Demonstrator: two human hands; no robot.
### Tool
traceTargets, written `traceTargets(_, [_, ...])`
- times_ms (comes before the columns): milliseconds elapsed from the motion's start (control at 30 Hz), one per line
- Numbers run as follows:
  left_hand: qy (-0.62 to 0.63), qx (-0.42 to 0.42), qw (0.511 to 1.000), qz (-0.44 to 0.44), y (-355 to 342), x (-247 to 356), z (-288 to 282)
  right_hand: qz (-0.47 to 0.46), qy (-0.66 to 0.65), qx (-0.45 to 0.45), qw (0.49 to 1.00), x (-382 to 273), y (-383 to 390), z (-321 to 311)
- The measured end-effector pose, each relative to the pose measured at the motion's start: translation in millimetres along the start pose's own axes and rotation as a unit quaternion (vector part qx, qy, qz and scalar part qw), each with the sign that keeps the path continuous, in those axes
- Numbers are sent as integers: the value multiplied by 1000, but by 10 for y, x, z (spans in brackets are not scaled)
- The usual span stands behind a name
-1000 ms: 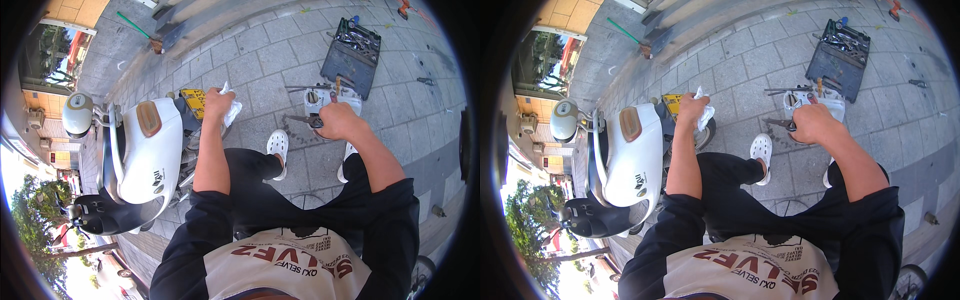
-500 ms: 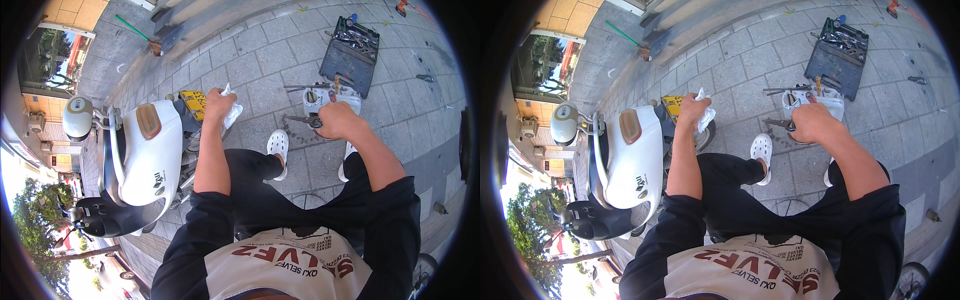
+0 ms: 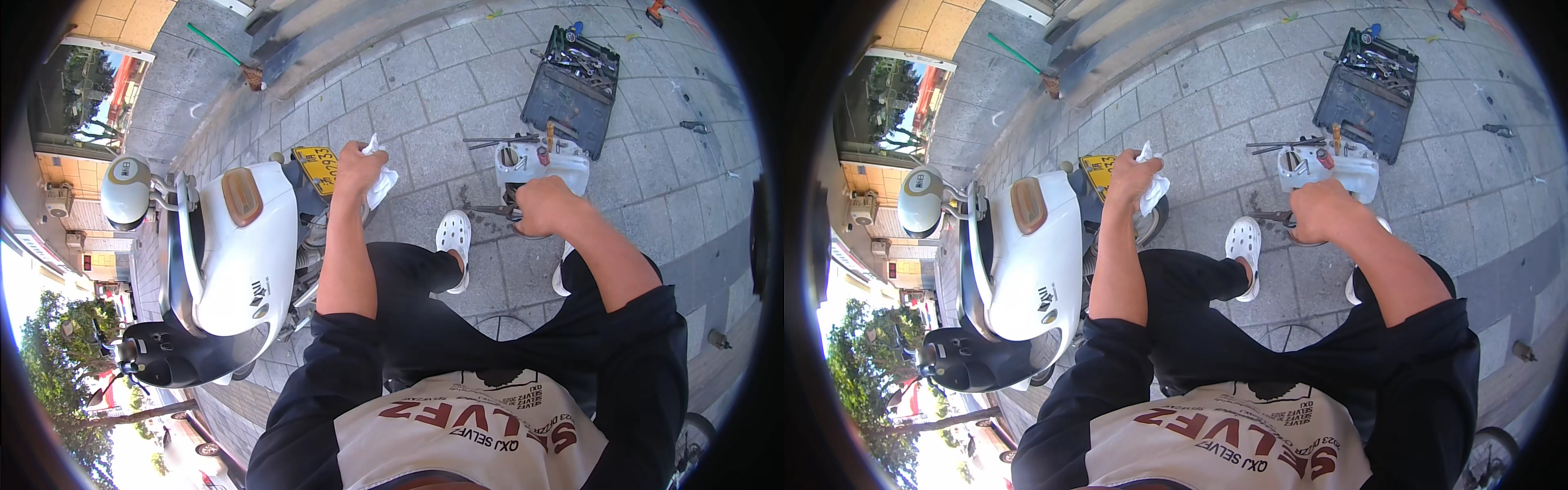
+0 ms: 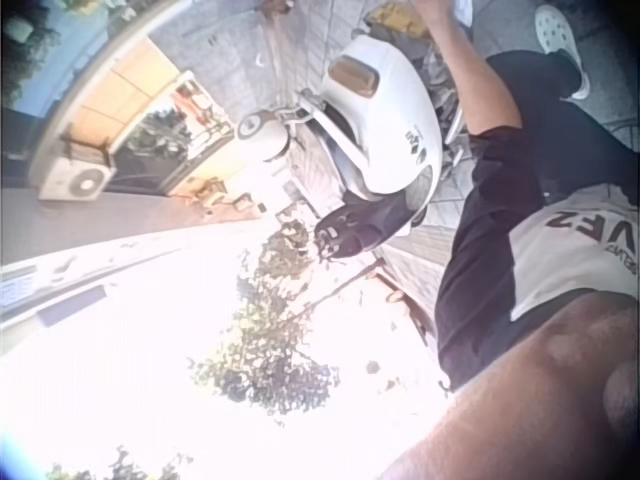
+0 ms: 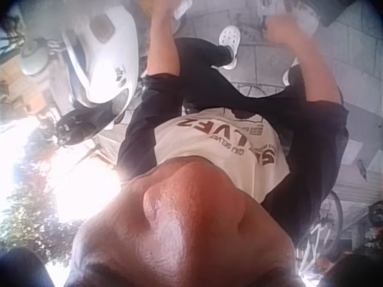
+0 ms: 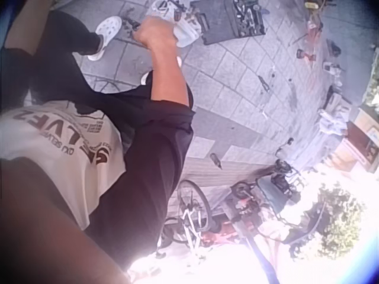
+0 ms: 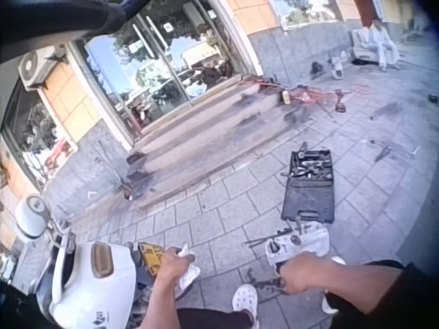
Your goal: The person applies a substance from a small tube to the rear reflector area of a white scooter, then uses a screwdriver to adjust or tighten components near the reflector. The person wipes the area with a cloth and continues to manipulate the reflector housing by hand.
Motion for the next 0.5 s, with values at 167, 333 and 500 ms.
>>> traceTargets(167, [50,-11,999,15,101,211,68,-20,4,-50,999,-127,-55,371])
traceTargets(333, [280,-77,956,29,212,517,237,13,-87,-86,992,-208,-278,1259])
traceTargets(500, [536,-185,821,64,449,984,369,100,-203,-57,972,-254,-513,2314])
Point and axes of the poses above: each hand's wrist, its own y-axis away from the middle knuckle, its own z-axis out of the palm, x = y × z, the point moved 8 cm from there along -y, towards the middle knuckle, and after that the axes turned 7 degrees about y, right-handed, at the moved point
